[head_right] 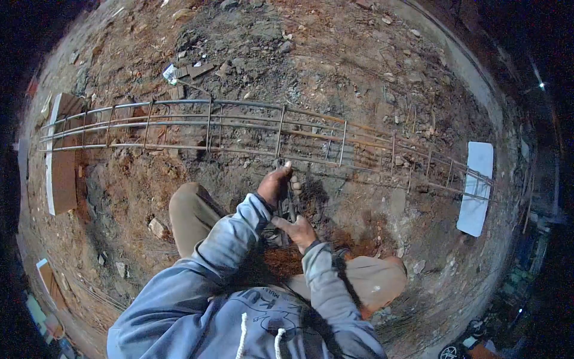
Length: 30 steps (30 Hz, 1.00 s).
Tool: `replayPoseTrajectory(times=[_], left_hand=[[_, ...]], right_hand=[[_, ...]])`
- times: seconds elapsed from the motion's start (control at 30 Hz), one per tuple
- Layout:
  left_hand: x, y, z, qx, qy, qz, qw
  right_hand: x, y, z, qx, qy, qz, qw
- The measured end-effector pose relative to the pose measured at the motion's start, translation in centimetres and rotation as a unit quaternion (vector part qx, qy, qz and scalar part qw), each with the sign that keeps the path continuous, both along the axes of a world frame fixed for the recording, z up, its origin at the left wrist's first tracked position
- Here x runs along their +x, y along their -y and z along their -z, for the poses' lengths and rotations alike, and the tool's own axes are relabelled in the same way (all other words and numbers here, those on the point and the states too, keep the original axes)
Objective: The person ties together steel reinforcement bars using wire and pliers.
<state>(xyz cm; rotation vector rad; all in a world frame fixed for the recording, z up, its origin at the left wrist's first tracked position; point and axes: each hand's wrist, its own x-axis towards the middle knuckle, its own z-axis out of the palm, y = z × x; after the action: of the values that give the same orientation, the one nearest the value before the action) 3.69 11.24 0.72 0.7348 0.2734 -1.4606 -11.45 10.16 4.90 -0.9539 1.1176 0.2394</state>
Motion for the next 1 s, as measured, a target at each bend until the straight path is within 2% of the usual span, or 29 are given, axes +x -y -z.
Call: replayPoseTrajectory(times=[0.03,0.07,0.1,0.13,0.17,0.2,0.27,0.3,0.33,0.37,0.4,0.47,0.5,0.57,0.67,0.7,0.73,0.8,0.83,0.87,0.9,0.97,1.0], left_hand=[[-0.3,0.6,-0.5,0.072,0.022,-0.021,0.997],[-1.1,1.2,0.9,0.073,0.021,-0.021,0.997],[-2.2,1.7,3.9,0.128,0.129,-0.041,0.983],[-3.1,2.3,5.4,0.18,0.236,-0.057,0.953],[-3.3,2.6,4.8,0.206,0.257,-0.083,0.941],[-3.7,2.9,4.6,0.233,0.277,-0.108,0.926],[-3.1,2.4,4.3,0.287,0.336,-0.011,0.897],[-3.3,2.4,4.8,0.286,0.336,-0.015,0.897],[-3.6,2.3,5.5,0.349,0.418,-0.013,0.839],[-3.8,2.3,6.2,0.408,0.494,-0.01,0.768],[-3.2,2.0,5.2,0.408,0.495,-0.013,0.767],[-1.3,0.3,1.7,0.275,0.366,0.085,0.885],[-0.8,-0.1,0.8,0.25,0.369,0.101,0.889],[-0.4,-0.7,0.8,0.233,0.38,0.111,0.889],[-0.1,-1.3,1.9,0.207,0.414,0.118,0.879],[0.1,-1.4,1.6,0.199,0.415,0.13,0.878],[0.4,-1.6,0.7,0.191,0.416,0.143,0.878],[1.2,-1.9,-2.2,0.196,0.406,0.136,0.882],[1.5,-1.9,-3.1,0.198,0.394,0.132,0.888],[1.3,-1.9,1.2,0.132,0.352,0.101,0.921],[1.8,-1.9,0.7,0.138,0.322,0.122,0.929],[2.4,-1.7,-0.2,0.143,0.277,0.146,0.939],[1.9,-1.6,-0.1,0.147,0.279,0.147,0.938]], right_hand=[[0.2,-0.4,0.0,-0.001,-0.001,-0.002,1.0],[0.3,-1.1,0.0,-0.165,-0.07,-0.06,0.982],[0.2,-1.9,0.1,-0.323,-0.137,-0.113,0.93],[0.0,-2.6,0.3,-0.469,-0.199,-0.16,0.846],[-1.0,-2.6,2.1,-0.473,-0.18,-0.203,0.838],[-1.0,-2.9,2.4,-0.473,-0.182,-0.2,0.839],[-0.7,-3.4,3.1,-0.47,-0.141,-0.181,0.852],[0.1,-2.7,3.9,-0.379,-0.193,-0.253,0.869],[0.5,-2.5,3.4,-0.382,-0.191,-0.256,0.867],[0.8,-2.4,2.8,-0.434,-0.094,-0.273,0.854],[0.6,-2.3,3.3,-0.426,-0.091,-0.269,0.859],[0.2,-1.9,3.6,-0.418,-0.087,-0.265,0.865],[0.1,-1.3,3.2,-0.337,-0.082,-0.274,0.897],[2.7,-0.7,-1.8,-0.137,-0.16,-0.153,0.965],[1.8,-1.4,1.4,-0.181,-0.122,-0.153,0.964],[2.7,-2.1,0.1,-0.106,-0.13,-0.024,0.986],[2.8,-2.4,0.5,-0.104,-0.129,-0.027,0.986],[2.5,-2.6,2.3,0.04,-0.117,0.043,0.991],[0.7,-3.3,7.7,-0.083,-0.082,-0.03,0.993],[0.4,-3.7,8.8,-0.087,-0.038,-0.025,0.995],[0.1,-4.0,9.9,-0.089,0.006,-0.021,0.996],[2.7,-2.6,2.3,0.138,-0.003,0.108,0.985],[1.9,-2.3,2.3,0.142,-0.001,0.108,0.984]])
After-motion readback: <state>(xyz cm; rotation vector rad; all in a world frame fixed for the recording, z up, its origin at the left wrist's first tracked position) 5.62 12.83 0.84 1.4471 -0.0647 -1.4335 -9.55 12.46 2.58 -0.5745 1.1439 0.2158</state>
